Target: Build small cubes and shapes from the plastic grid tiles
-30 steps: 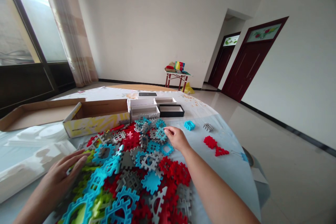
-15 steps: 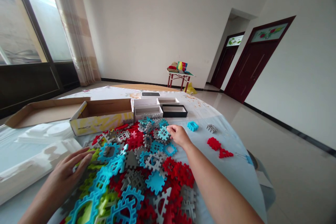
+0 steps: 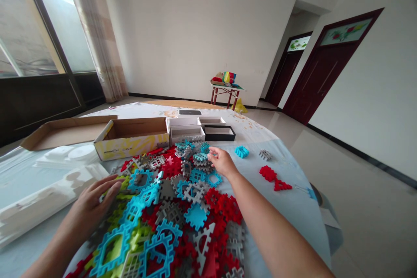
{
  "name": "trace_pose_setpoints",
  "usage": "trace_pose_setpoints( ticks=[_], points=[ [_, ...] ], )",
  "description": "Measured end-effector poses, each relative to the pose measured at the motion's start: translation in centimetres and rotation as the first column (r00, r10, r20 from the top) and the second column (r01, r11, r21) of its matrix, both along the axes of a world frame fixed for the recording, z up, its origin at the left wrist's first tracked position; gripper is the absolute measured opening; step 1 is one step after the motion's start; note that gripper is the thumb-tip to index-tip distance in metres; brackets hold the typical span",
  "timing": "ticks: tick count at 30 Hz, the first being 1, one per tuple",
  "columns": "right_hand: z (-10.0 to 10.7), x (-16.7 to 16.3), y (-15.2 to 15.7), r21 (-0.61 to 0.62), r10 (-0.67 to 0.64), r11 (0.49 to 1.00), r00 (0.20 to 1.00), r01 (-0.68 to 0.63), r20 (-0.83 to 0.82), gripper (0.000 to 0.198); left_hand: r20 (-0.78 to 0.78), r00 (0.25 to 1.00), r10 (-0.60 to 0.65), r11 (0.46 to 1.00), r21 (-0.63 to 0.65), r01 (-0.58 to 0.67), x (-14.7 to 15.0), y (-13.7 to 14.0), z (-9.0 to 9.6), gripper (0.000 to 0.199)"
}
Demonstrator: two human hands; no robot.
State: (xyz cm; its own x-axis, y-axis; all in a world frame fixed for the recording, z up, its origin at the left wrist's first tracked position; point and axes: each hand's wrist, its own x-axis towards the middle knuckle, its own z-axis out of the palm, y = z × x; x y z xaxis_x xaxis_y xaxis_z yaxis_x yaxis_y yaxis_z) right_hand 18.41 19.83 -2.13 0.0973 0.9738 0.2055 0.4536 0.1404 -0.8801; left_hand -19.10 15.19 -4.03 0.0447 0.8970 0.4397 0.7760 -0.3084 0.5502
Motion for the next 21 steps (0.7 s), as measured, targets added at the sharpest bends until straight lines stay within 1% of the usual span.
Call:
trace_pose_setpoints(
  ticks=[2,3,4,5,7,8,9,11,13,15,18,19,21],
  points=[
    [0.8,0.0,-1.1,0.058,-0.012,0.998,0.997,0.008,0.075,0.036,0.002,1.0,-0.001,1.0,-0.002,0.001,0.0,0.0,-0.1,0.059],
    [1.2,-0.2,-1.8,0.079,0.009,0.997,0.994,-0.017,0.11,0.034,0.001,1.0,-0.001,1.0,-0.003,0.001,0.0,0.0,-0.1,0.058],
    [1.7,-0.4,-2.7,0.081,0.06,0.994,0.988,-0.072,0.141,0.033,0.0,1.0,-0.001,1.0,-0.005,0.001,0.0,0.0,-0.1,0.057],
    [2.1,-0.7,-3.7,0.061,0.14,0.987,0.976,-0.151,0.167,0.034,-0.002,1.0,0.001,1.0,-0.006,-0.001,0.0,0.0,-0.1,0.057],
    [2.8,-1.4,-5.8,-0.011,0.314,0.947,0.921,-0.32,0.228,0.043,-0.006,1.0,0.001,1.0,-0.007,-0.001,0.1,0.0,0.0,0.058],
    [3.0,-1.8,-6.7,-0.04,0.377,0.923,0.881,-0.383,0.286,0.05,-0.008,1.0,-0.004,1.0,-0.006,0.004,0.1,0.0,0.0,0.058],
    [3.2,-2.2,-7.5,-0.057,0.413,0.905,0.837,-0.422,0.358,0.057,-0.01,1.0,-0.009,1.0,-0.004,0.009,0.1,0.0,0.1,0.059],
    [3.2,-2.8,-8.6,-0.06,0.418,0.891,0.761,-0.451,0.496,0.062,-0.015,1.0,-0.018,1.0,0.004,0.018,0.0,0.1,0.1,0.06],
    [3.0,-3.2,-9.1,-0.053,0.405,0.887,0.719,-0.459,0.565,0.057,-0.02,1.0,-0.023,1.0,0.014,0.023,-0.2,0.3,-0.1,0.061],
    [2.8,-3.2,-9.2,-0.055,0.409,0.885,0.717,-0.462,0.565,0.052,-0.023,0.999,-0.031,0.999,0.025,0.031,-0.6,0.7,-0.6,0.063],
    [3.0,-2.7,-9.1,-0.05,0.429,0.883,0.76,-0.466,0.488,0.057,-0.034,0.998,-0.061,0.997,0.048,0.063,-1.3,1.6,-1.6,0.063],
    [3.1,-2.2,-9.0,-0.027,0.418,0.889,0.786,-0.457,0.455,0.059,-0.047,0.996,-0.072,0.995,0.065,0.075,-1.6,1.9,-1.9,0.061],
    [3.4,-0.8,-8.5,0.061,0.34,0.916,0.848,-0.397,0.407,0.059,-0.096,0.993,-0.063,0.99,0.116,0.074,-1.9,2.3,-2.5,0.058]
  ],
)
